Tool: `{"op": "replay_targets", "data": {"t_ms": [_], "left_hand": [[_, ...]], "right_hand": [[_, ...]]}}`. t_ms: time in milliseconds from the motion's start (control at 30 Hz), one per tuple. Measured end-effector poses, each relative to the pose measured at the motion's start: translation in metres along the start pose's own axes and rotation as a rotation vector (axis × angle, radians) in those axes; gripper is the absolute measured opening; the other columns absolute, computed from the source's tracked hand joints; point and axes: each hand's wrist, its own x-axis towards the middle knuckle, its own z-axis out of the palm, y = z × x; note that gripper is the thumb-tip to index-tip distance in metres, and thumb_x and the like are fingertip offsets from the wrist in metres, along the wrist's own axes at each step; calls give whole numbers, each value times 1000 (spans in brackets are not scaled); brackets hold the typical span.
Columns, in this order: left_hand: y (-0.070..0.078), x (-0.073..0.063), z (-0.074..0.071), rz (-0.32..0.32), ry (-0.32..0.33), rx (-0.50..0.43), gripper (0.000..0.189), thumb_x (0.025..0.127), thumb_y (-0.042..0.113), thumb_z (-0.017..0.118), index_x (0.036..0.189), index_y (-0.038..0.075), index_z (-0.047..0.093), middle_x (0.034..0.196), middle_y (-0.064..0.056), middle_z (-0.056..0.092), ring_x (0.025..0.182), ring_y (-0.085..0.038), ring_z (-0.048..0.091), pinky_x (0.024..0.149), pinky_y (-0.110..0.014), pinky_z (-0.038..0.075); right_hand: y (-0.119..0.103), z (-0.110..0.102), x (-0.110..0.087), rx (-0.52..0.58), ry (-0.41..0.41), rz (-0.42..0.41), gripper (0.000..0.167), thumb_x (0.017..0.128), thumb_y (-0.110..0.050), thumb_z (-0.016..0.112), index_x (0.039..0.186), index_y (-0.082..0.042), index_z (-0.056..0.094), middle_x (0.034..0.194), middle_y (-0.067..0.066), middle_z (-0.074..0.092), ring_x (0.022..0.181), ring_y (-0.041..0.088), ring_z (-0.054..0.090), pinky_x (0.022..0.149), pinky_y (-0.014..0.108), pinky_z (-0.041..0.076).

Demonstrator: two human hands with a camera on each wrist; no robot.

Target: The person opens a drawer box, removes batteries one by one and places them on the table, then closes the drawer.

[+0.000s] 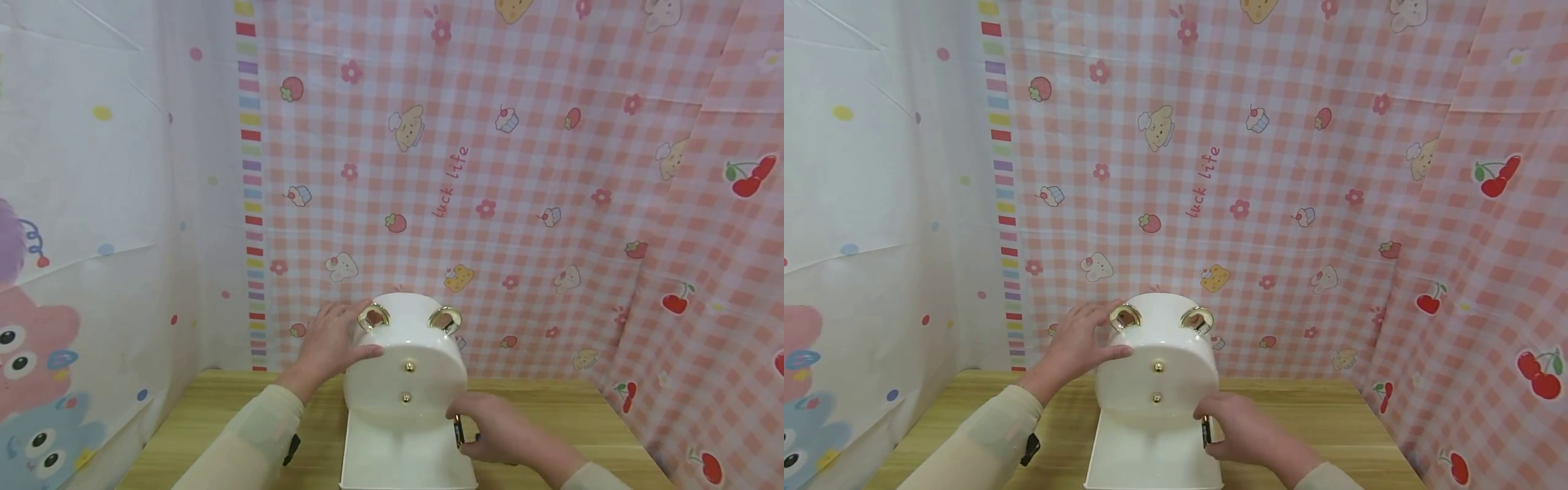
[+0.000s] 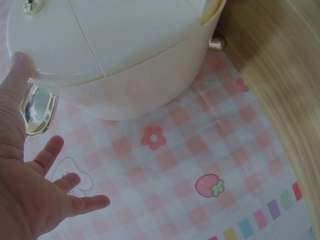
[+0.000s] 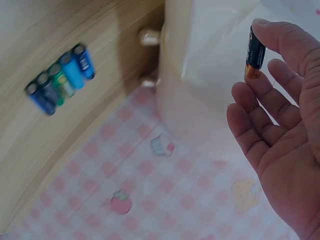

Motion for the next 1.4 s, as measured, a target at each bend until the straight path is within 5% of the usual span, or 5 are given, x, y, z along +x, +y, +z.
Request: {"op": "replay_targets", "data": {"t_ms": [333,533,900,1400], "left_hand": [[0,-1,0,-5,-6,-11,97,80,62,88,161,27,49,152,-11,62,144,-37,51,118,-63,46],[-1,-1,0,-1,0,-21,96,79,61,89,161,27,50,151,-11,63,144,-38,51,118,-63,46],[0,-1,-1,5,-1,-17,97,79,61,89,161,26,50,152,-12,63,144,-39,51,119,-63,45],[2,-1,-3,3,-7,-11,96,80,59,89,161,24,50,154,-13,61,147,-40,49,120,-65,43]], "right_hand": [[27,-6,-30,47,-29,187,47,77,-15,93,119,-11,72,114,0,78,103,20,73,87,38,65],[55,-2,-49,110,-72,303,54,79,-14,92,126,-4,68,117,7,76,105,33,73,87,48,65],[103,14,-79,245,-139,469,60,77,-3,92,129,1,62,112,14,75,104,38,72,84,55,63],[123,46,-86,297,-173,535,69,66,6,81,132,1,60,111,12,75,104,35,71,90,62,60]]}}
